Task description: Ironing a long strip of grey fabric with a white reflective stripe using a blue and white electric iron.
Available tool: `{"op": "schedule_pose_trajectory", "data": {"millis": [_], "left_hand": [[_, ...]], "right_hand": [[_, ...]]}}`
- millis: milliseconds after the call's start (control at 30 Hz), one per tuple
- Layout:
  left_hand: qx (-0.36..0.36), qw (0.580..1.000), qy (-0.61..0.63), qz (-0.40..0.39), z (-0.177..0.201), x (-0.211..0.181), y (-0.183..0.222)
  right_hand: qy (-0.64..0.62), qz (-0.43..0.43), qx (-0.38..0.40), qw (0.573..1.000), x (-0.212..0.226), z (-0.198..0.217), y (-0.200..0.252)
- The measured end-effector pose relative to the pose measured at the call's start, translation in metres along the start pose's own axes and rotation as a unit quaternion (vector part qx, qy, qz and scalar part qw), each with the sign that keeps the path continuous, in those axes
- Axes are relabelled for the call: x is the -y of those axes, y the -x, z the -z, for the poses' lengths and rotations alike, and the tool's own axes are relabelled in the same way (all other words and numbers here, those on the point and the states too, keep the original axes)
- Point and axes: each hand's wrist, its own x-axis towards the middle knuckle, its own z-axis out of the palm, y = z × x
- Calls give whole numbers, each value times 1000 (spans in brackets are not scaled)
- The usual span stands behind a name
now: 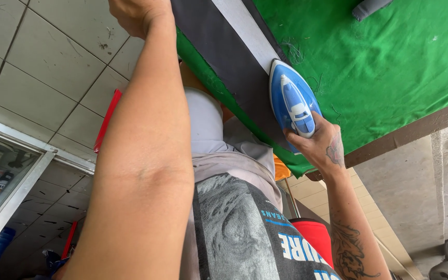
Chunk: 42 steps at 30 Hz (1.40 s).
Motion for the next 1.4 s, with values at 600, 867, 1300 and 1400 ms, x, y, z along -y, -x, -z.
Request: {"op": "schedule_pose_trajectory", "data": {"millis": [600, 867, 1300, 1400], "left_hand": [[762, 377, -274, -450, 104, 232, 365], [784, 226, -371, -443, 71, 277, 394], [502, 613, -264, -550, 121, 211, 243], [547, 650, -249, -465, 115, 217, 220]], "right_hand": [[-91, -70, -13, 993, -31, -10, -12], [-99, -74, -15, 992, -38, -14, -10], [-59, -73, -42, 995, -8, -12, -9], [-95, -89, -38, 991, 2, -16, -11]]}}
